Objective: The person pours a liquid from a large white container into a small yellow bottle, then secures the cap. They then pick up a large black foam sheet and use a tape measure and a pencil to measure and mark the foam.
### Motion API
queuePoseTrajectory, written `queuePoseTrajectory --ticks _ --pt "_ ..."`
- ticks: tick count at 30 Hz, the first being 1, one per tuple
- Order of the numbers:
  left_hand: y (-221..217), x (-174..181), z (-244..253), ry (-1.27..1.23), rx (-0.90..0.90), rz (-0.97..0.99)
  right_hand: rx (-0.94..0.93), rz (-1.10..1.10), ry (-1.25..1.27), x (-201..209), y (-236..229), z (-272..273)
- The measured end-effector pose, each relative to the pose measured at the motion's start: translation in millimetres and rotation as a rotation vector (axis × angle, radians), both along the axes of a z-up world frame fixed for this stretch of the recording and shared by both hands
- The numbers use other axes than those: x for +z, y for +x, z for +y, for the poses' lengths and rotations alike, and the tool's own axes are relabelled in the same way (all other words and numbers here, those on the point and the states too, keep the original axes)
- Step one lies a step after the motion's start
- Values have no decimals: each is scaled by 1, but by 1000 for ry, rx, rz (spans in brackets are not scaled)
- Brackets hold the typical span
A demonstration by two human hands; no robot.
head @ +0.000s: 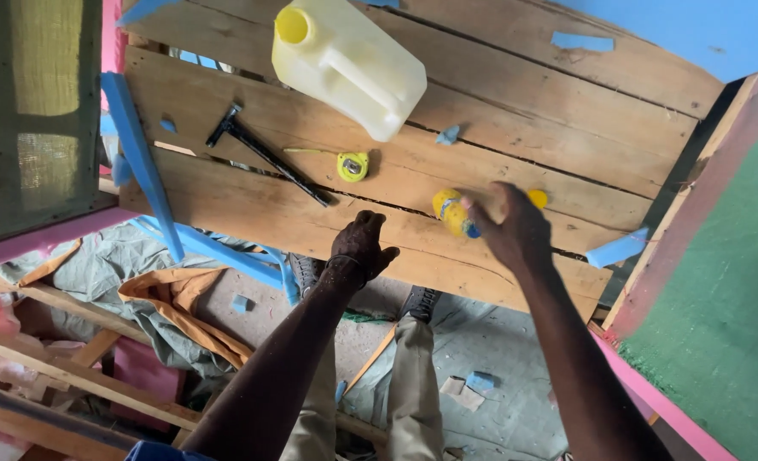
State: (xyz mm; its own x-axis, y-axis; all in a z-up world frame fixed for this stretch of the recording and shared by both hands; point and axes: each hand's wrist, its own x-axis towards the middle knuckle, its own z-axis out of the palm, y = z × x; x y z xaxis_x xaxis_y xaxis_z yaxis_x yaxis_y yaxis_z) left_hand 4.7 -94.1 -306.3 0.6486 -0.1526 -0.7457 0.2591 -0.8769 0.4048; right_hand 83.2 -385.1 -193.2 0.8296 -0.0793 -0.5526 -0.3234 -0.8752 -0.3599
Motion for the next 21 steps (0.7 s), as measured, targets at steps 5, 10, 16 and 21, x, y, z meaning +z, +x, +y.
queuePoseTrajectory --ticks 5,10,16,21 --pt "20 16 -12 -86 97 -83 -199 -2 -88 -91 11 -82" --pt "34 12 -16 -121 126 -157 -110 -168 -273 -233 -17 -182" --pt "38 10 -17 -111 246 -223 -223 198 -337 -267 -22 -181" --pt "58 72 -29 -165 710 -627 -233 -159 -237 -245 -21 -171"
